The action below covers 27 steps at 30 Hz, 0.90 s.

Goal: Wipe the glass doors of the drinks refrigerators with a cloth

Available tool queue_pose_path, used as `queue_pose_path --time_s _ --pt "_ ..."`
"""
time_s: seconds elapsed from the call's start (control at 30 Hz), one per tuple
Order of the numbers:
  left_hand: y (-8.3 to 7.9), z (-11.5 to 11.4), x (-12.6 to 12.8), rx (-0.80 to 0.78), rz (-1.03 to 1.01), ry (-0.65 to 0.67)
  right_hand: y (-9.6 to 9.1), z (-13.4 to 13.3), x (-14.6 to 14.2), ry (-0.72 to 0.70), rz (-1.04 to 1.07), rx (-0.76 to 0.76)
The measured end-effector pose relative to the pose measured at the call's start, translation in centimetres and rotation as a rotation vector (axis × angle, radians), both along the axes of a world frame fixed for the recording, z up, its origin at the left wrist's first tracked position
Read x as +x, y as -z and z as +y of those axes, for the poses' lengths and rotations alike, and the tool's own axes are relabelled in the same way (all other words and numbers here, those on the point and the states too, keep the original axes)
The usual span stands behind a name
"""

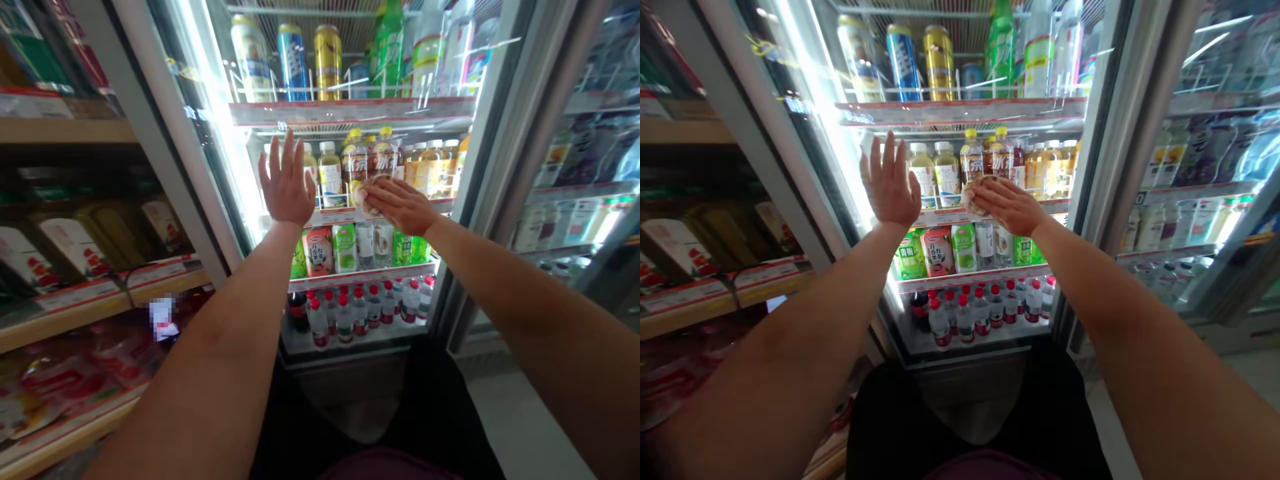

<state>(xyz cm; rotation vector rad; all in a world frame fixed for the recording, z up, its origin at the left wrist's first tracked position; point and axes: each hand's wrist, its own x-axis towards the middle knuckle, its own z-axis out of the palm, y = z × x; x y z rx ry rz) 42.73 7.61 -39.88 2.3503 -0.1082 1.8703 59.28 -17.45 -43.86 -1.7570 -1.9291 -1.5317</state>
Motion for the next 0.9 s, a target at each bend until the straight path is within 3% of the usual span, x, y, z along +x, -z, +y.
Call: queue_pose_path --time_s 0.1,0.3,0.43,0.53,0.63,0.7,0.9 --pt "0.0 0.0 0.0 0.013 0.009 -0.028 -0.7 -1.1 0.5 0.054 0.096 0.138" --pt "0.1 0.0 0.0 -0.061 0.05 0.063 -2.8 -1.8 1.4 0.087 0.191 0.453" --pt "0.1 0.0 0.0 -0.051 0.056 0.054 -4.8 -0.1 2.2 0.121 0.209 0.648" --pt "0.0 -0.2 0.0 -0.034 0.071 -0.034 -6.6 2.0 2.6 0.108 0.245 0.742" --pt "0.0 -0.3 -0.1 -0.02 0.101 -0.124 -8.0 4.1 2.3 0.092 0.281 0.763" --pt "0.0 -0.2 -0.1 -0.017 0.091 -0.092 -8.4 5.3 1.6 0.061 0.298 0.74" --pt "0.1 0.2 0.0 -0.031 0.06 0.025 -6.7 6.9 -2.1 0.029 0.208 0.585"
